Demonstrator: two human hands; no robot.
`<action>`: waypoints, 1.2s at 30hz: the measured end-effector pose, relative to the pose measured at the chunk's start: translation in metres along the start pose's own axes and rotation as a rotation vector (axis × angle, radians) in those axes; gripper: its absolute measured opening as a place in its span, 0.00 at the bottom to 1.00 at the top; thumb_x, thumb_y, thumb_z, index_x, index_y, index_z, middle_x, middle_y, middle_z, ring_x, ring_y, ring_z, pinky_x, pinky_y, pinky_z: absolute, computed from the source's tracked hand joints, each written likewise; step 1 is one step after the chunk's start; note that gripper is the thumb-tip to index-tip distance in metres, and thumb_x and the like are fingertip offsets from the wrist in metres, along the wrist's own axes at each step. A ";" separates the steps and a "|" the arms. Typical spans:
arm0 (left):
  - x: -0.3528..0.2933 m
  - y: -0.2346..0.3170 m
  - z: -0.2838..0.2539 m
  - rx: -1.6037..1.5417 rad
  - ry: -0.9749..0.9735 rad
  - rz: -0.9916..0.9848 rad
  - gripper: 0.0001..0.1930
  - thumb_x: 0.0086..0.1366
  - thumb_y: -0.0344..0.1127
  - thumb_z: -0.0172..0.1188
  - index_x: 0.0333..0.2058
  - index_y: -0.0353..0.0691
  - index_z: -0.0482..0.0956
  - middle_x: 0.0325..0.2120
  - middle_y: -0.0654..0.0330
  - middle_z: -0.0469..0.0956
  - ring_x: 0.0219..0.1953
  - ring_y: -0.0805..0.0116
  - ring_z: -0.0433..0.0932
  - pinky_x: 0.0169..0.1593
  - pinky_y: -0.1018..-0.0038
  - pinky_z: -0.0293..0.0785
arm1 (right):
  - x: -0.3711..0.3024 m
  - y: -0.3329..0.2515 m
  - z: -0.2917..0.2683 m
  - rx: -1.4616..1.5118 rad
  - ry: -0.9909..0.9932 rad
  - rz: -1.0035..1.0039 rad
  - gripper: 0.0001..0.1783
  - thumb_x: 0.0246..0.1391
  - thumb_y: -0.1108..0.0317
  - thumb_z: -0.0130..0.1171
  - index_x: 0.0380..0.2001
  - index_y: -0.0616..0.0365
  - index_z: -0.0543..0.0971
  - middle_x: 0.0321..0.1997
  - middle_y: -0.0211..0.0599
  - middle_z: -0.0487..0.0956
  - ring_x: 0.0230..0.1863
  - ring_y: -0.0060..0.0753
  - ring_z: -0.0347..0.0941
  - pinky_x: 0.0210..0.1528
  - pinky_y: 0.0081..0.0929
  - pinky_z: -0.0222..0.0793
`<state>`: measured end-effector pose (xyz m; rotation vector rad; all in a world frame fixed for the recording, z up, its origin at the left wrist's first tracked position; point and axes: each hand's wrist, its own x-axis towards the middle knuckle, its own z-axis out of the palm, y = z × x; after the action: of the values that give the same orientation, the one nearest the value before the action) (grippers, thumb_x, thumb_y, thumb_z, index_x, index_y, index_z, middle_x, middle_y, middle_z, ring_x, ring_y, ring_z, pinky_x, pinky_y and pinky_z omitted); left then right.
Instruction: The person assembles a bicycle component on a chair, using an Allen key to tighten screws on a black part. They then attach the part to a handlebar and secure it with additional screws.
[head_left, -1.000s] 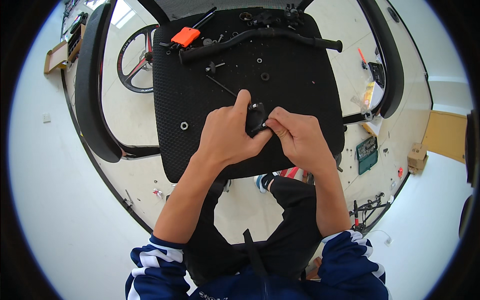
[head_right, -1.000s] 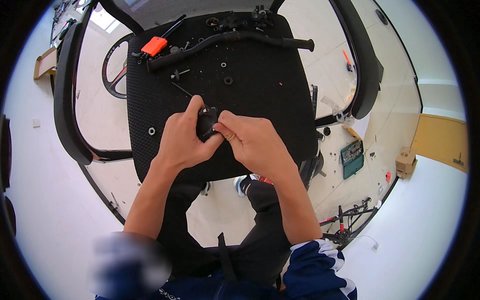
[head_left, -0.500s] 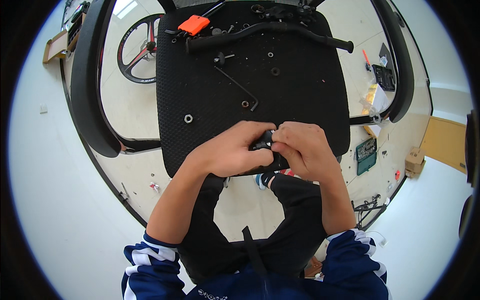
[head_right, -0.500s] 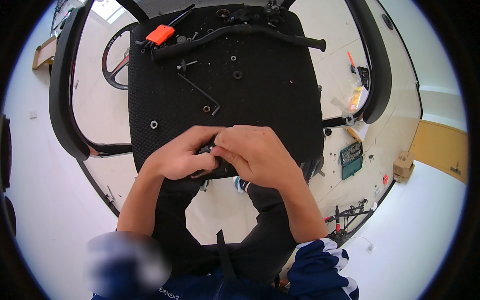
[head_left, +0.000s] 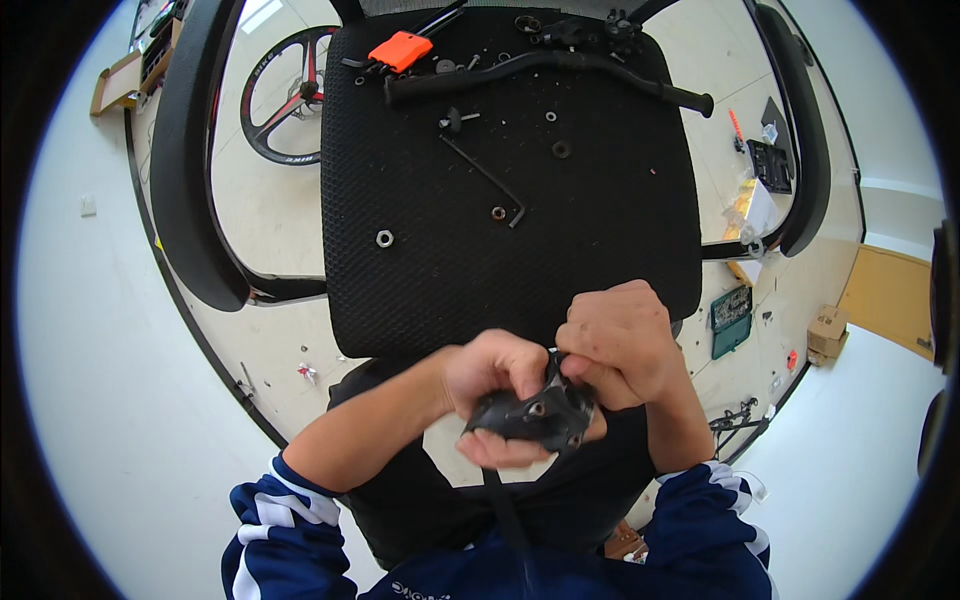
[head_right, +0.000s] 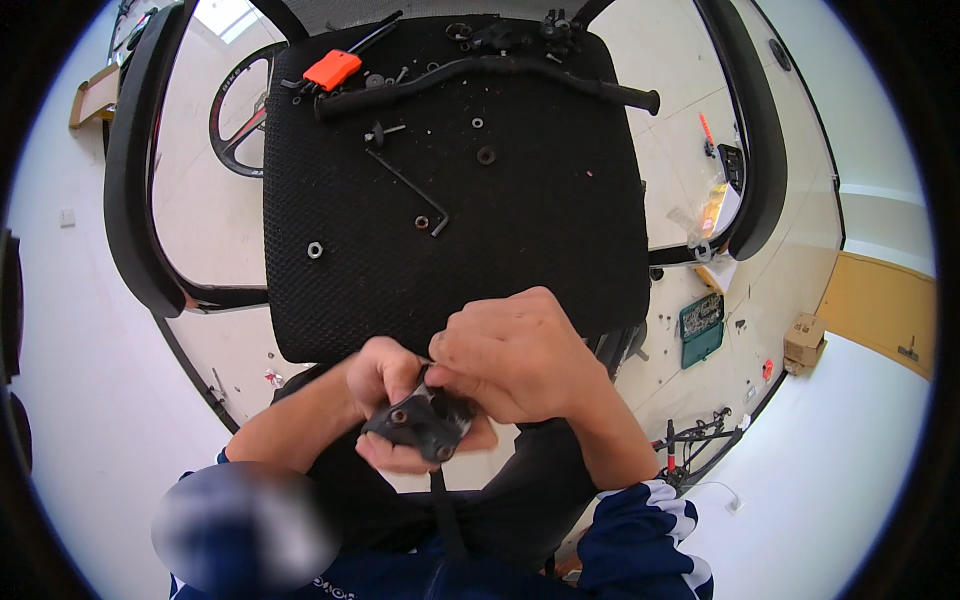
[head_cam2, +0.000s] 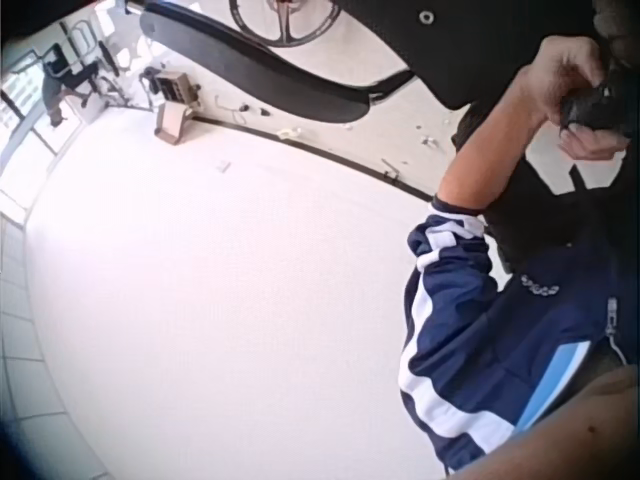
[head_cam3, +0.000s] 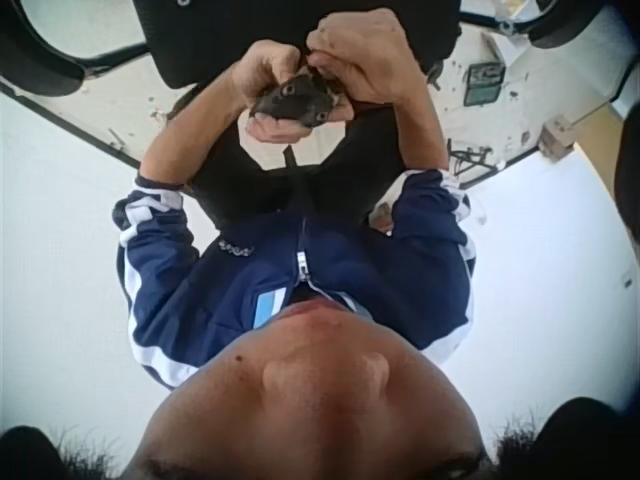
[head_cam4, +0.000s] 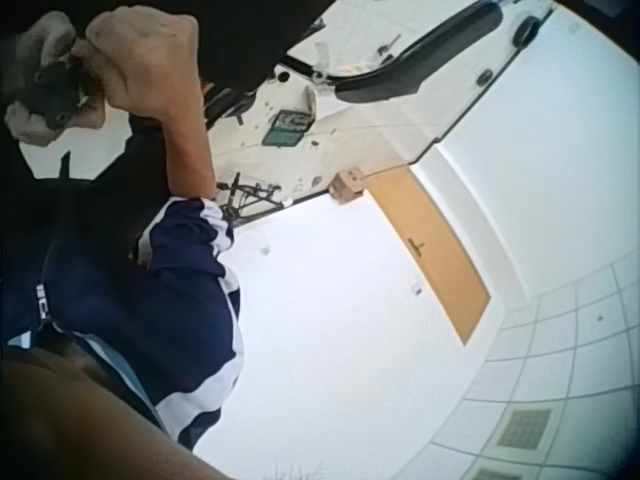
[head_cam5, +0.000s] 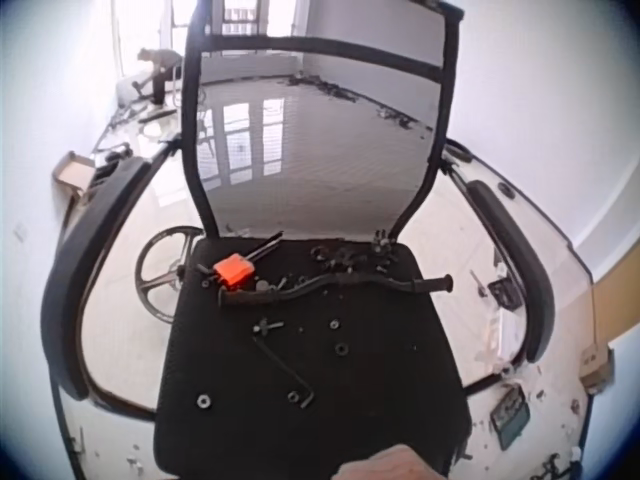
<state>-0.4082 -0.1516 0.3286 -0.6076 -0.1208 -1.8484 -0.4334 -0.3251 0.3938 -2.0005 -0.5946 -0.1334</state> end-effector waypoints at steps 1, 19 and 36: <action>0.007 -0.009 0.004 -0.114 -0.137 0.011 0.21 0.57 0.43 0.49 0.36 0.27 0.62 0.11 0.50 0.68 0.09 0.65 0.68 0.08 0.75 0.63 | 0.001 -0.001 0.000 0.030 0.008 -0.028 0.09 0.52 0.66 0.67 0.24 0.55 0.78 0.19 0.30 0.71 0.18 0.31 0.69 0.19 0.26 0.63; 0.004 0.044 0.044 2.097 1.103 0.721 0.25 0.52 0.37 0.67 0.49 0.33 0.76 0.32 0.56 0.79 0.29 0.66 0.80 0.34 0.73 0.76 | -0.007 0.024 -0.007 0.006 0.446 0.480 0.09 0.63 0.68 0.59 0.30 0.61 0.76 0.21 0.33 0.73 0.21 0.22 0.65 0.25 0.22 0.59; -0.001 0.063 0.037 1.557 0.798 0.244 0.13 0.37 0.33 0.72 0.23 0.38 0.78 0.18 0.66 0.76 0.20 0.76 0.74 0.28 0.79 0.72 | -0.001 0.006 -0.020 0.193 0.210 0.384 0.05 0.55 0.71 0.67 0.29 0.60 0.82 0.19 0.34 0.75 0.18 0.22 0.66 0.21 0.21 0.55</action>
<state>-0.3381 -0.1605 0.3466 1.1136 -0.7857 -1.1283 -0.4282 -0.3452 0.3982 -1.8469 -0.0809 -0.0486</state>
